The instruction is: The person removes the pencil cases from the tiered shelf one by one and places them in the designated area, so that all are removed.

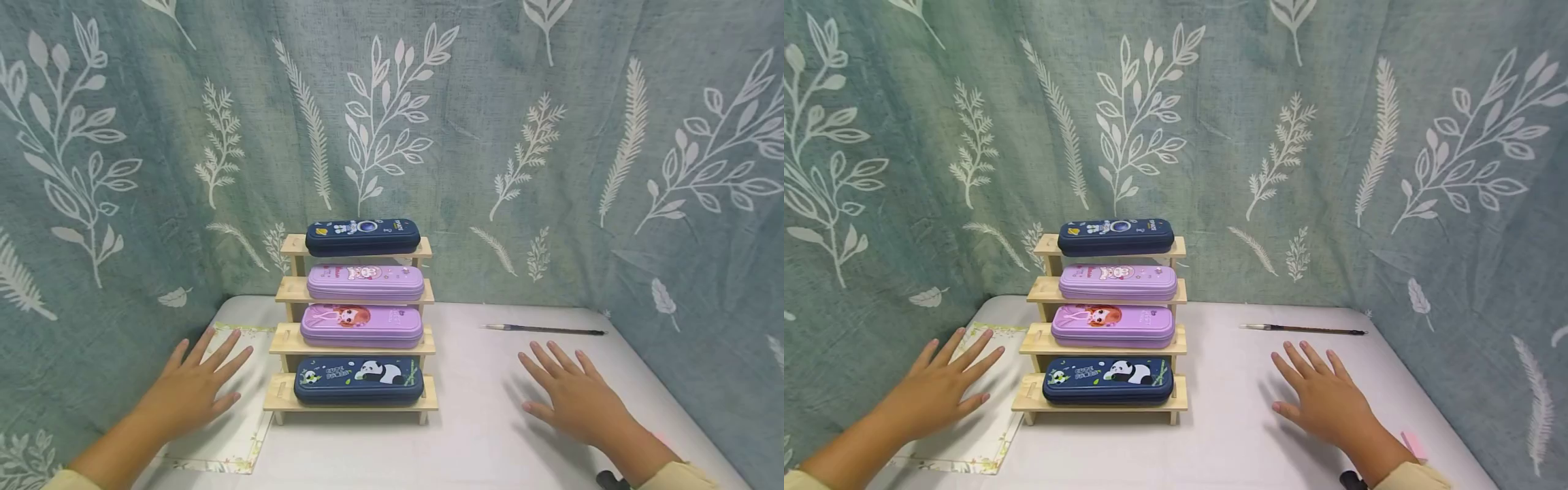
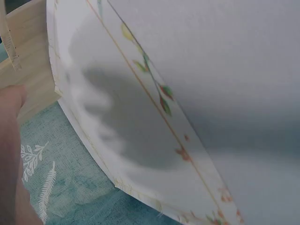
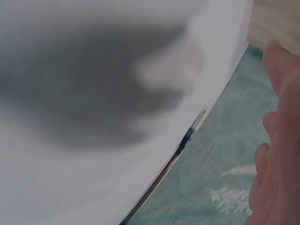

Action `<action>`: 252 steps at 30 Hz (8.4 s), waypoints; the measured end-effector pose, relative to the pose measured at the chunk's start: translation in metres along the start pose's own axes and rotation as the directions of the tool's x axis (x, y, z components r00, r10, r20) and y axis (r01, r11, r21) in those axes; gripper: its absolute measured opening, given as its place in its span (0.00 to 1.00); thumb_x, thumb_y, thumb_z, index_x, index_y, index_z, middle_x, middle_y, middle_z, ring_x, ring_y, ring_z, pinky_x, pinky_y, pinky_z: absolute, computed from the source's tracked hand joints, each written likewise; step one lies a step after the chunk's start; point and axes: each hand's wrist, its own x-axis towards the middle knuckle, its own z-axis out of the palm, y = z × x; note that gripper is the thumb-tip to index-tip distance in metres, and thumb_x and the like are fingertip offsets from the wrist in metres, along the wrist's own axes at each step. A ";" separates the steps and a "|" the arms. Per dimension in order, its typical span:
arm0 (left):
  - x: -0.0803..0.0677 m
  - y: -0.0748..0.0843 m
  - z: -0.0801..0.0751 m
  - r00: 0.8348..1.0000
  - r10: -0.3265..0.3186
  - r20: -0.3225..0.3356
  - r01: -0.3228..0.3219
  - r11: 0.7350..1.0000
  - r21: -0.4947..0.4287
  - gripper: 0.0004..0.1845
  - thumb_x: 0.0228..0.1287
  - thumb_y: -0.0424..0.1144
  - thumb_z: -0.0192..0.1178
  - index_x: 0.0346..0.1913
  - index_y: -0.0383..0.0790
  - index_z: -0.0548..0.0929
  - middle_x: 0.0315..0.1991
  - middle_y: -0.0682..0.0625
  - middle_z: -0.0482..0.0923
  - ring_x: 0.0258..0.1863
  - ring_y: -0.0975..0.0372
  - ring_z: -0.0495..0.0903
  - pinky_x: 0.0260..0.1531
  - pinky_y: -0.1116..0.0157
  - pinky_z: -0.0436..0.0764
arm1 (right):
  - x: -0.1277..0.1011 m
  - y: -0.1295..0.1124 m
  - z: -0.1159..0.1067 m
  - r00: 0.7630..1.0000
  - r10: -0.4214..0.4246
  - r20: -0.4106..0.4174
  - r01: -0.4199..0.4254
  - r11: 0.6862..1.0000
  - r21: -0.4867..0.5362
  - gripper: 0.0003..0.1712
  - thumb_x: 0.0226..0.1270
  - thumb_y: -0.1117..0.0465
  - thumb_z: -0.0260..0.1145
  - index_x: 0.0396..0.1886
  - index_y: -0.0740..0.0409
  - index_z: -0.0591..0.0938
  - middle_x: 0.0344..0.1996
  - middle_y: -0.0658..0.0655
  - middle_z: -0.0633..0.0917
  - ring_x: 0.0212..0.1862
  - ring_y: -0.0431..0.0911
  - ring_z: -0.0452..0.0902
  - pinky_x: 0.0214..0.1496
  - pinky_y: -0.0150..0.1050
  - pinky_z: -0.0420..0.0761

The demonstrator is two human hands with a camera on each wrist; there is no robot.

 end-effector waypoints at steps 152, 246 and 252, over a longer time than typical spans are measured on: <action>0.095 0.081 0.035 0.876 -0.437 0.203 0.272 0.101 -0.957 0.30 0.86 0.46 0.34 0.85 0.54 0.52 0.86 0.51 0.49 0.85 0.49 0.45 0.82 0.41 0.43 | 0.040 -0.142 0.028 0.959 0.268 0.092 -0.167 0.272 0.948 0.48 0.49 0.60 0.85 0.72 0.48 0.75 0.73 0.58 0.76 0.75 0.54 0.71 0.70 0.36 0.75; 0.096 0.081 0.039 0.887 -0.412 0.210 0.256 0.061 -0.965 0.30 0.86 0.47 0.35 0.85 0.55 0.51 0.86 0.52 0.48 0.86 0.50 0.44 0.82 0.41 0.46 | -0.016 0.021 0.054 0.916 0.334 0.221 -0.338 0.346 0.876 0.55 0.67 0.46 0.75 0.84 0.58 0.56 0.82 0.70 0.57 0.81 0.67 0.56 0.68 0.31 0.76; 0.096 0.082 0.040 0.884 -0.421 0.205 0.260 0.078 -0.962 0.30 0.86 0.48 0.35 0.85 0.55 0.52 0.86 0.52 0.49 0.85 0.49 0.45 0.82 0.40 0.47 | -0.007 0.032 0.061 0.899 0.339 0.278 -0.396 0.356 0.846 0.58 0.66 0.39 0.73 0.84 0.57 0.54 0.82 0.70 0.57 0.80 0.68 0.56 0.77 0.59 0.64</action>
